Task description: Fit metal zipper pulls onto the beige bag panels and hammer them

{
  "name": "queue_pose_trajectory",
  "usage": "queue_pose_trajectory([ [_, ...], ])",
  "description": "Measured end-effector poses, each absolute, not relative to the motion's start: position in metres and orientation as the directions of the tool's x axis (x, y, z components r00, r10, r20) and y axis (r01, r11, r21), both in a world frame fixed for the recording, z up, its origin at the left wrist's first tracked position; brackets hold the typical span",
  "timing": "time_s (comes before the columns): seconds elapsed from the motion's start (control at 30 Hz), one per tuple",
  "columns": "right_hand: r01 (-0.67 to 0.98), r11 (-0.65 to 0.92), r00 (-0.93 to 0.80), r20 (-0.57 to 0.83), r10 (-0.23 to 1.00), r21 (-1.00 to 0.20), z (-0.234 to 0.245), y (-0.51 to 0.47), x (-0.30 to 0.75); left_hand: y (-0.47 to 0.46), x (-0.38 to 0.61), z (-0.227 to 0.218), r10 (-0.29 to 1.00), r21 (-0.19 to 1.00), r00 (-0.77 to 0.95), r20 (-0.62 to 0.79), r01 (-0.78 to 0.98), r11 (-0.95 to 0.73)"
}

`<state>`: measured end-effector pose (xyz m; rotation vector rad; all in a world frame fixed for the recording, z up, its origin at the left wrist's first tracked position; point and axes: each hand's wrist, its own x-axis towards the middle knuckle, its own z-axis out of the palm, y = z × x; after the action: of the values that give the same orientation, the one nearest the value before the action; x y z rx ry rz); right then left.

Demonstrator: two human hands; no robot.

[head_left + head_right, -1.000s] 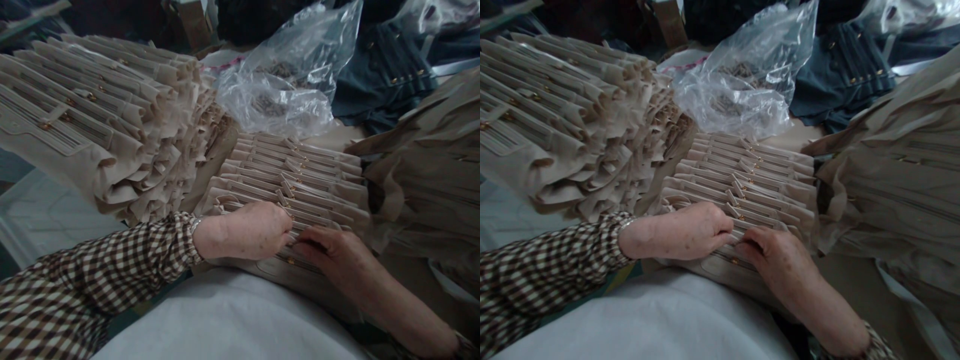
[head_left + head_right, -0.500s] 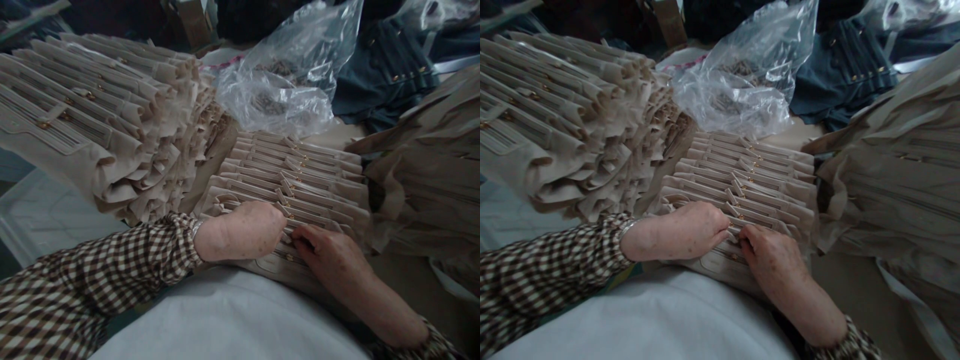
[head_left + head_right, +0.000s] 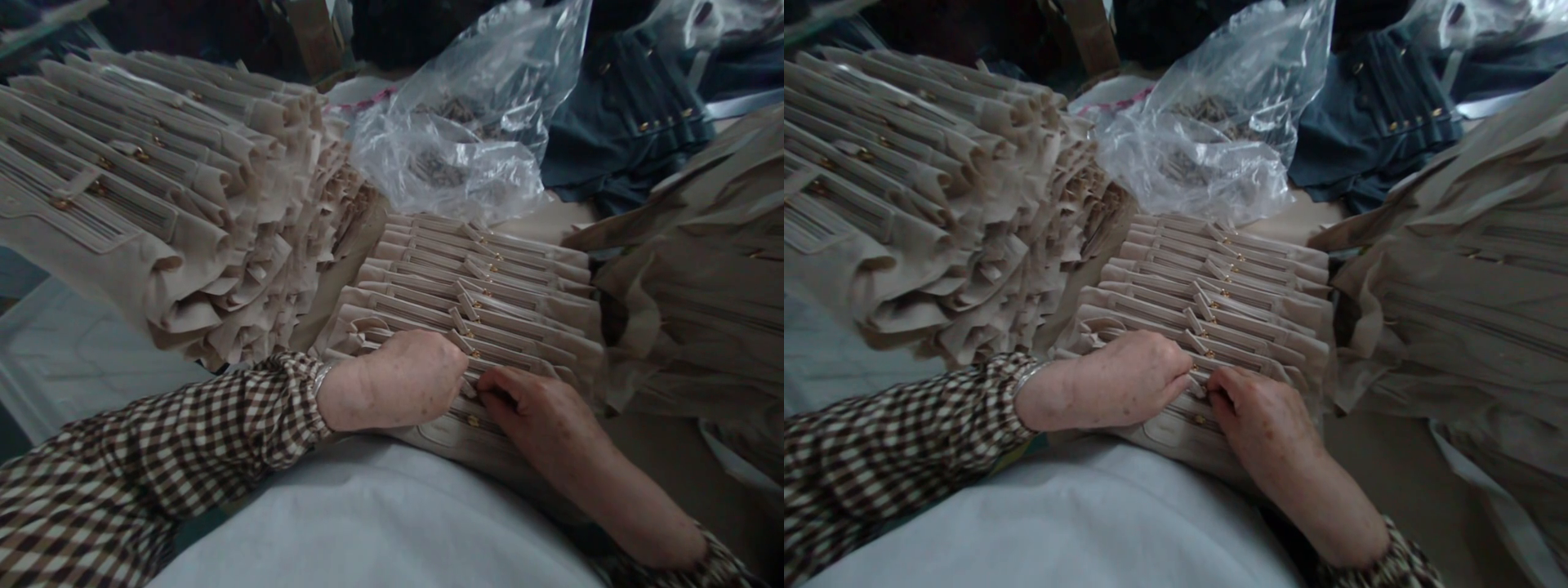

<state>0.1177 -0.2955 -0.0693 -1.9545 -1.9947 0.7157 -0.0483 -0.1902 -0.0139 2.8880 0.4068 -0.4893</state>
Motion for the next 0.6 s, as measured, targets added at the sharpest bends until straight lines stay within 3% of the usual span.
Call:
queue_pose_trajectory([
  [0.17,0.795,-0.065,-0.058,-0.182,0.981,-0.603,-0.071,-0.296,0.121,-0.189,-0.05,-0.019,0.244,0.164,0.919,-0.309,0.304,-0.939],
  [0.33,0.853,-0.057,-0.029,-0.157,0.987,-0.518,-0.071,-0.297,0.118,-0.19,-0.052,-0.024,0.266,0.164,0.921,-0.285,0.321,-0.933],
  [0.5,0.861,-0.043,-0.029,-0.133,0.991,-0.507,-0.07,-0.297,0.115,-0.192,-0.054,-0.026,0.314,0.181,0.915,-0.253,0.363,-0.914],
  [0.6,0.89,-0.046,-0.008,-0.116,0.993,-0.454,-0.071,-0.296,0.112,-0.193,-0.052,-0.02,0.271,0.156,0.917,-0.293,0.326,-0.932],
])
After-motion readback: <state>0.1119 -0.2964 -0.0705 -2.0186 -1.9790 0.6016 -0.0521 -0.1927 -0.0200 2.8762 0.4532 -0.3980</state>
